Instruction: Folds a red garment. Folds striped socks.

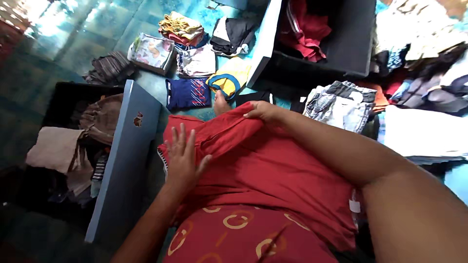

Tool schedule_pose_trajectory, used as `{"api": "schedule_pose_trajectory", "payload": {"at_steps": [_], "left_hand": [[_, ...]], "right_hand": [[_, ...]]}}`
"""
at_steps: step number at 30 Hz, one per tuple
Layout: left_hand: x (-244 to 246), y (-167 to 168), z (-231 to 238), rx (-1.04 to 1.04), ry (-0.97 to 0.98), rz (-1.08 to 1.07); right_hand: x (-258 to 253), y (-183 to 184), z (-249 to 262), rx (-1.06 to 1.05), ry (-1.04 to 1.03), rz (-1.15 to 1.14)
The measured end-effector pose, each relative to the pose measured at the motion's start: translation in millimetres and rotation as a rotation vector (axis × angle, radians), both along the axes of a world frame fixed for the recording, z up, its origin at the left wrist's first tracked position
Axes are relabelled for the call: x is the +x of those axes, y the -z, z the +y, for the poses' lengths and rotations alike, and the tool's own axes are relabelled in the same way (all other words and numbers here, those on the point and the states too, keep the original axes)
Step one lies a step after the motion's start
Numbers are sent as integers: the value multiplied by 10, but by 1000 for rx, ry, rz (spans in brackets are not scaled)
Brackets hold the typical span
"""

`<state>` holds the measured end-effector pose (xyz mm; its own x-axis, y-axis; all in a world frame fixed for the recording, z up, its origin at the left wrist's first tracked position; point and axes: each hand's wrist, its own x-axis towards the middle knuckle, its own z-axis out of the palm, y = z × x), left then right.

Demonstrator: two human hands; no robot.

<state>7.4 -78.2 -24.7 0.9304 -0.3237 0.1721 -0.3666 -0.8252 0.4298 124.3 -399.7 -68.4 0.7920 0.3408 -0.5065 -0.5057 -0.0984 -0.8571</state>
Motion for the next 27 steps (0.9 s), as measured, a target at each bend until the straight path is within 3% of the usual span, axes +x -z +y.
{"api": "schedule_pose_trajectory", "payload": {"at_steps": [5,7,10,13,15,17,23,27], "left_hand": [[62,106,-253,134,175,337],[103,1,-110,-219,156,421],[97,-199,349,-1006,-125,486],[104,-346,784,-1304,-521,606],[56,-338,906,-1342,-639,758],[-55,-244,881,-1335,-665,832],[-161,-14,747,-1132,-654,703],[-248,-91,728,-1136,-661,750]], "right_hand": [[31,-417,63,342,-2,-56],[4,-676,252,383,-45,-130],[-97,-1071,672,362,-123,-202],[-218,-1295,1197,370,-309,-222],[-245,-1319,1474,275,-469,-270],[-200,-1259,1612,102,-464,-375],[-301,-804,1559,-411,-350,-981],[-694,-530,1769,-520,-462,-1336]]}}
